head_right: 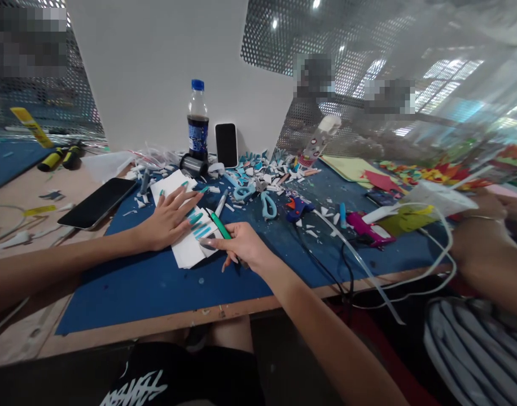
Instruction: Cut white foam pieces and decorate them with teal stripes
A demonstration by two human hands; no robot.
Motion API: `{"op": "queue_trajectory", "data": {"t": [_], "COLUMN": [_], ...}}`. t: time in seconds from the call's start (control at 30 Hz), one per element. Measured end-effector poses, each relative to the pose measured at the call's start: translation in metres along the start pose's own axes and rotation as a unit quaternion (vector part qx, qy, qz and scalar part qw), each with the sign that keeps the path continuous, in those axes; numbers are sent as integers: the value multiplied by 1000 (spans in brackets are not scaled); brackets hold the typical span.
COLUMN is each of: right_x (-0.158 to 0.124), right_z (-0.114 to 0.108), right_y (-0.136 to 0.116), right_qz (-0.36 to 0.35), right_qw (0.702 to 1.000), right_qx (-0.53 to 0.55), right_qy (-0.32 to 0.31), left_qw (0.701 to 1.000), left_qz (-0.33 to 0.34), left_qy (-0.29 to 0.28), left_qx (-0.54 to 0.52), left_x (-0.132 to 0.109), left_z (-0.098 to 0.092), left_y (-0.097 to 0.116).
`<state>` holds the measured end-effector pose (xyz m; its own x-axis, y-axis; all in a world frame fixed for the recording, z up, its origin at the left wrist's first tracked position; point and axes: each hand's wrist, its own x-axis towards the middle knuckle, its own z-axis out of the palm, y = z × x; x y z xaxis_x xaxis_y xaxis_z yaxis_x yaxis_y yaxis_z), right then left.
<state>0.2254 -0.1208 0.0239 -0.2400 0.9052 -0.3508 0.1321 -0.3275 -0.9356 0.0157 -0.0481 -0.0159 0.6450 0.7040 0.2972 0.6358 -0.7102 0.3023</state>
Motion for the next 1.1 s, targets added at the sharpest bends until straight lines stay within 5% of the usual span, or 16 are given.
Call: {"op": "queue_trajectory", "data": {"t": [0.23, 0.63, 0.87, 1.1], "right_x": [11, 25, 27, 22], "right_z": [-11, -21, -8, -3], "right_y": [2, 7, 5, 9], "right_qz": [-70, -90, -116, -163], "right_qw": [996, 991, 993, 983], "right_qx": [-44, -20, 6, -82], "right_qy": [-44, -93, -17, 3], "left_qw": [998, 999, 996, 997], "left_qz": [26, 33, 9, 12], "left_qy": [62, 33, 72, 69], "left_qx": [14, 18, 58, 45], "left_x": [-1, -1, -2, -1], "left_z": [1, -3, -1, -1], "left_y": [0, 2, 1, 3]}}
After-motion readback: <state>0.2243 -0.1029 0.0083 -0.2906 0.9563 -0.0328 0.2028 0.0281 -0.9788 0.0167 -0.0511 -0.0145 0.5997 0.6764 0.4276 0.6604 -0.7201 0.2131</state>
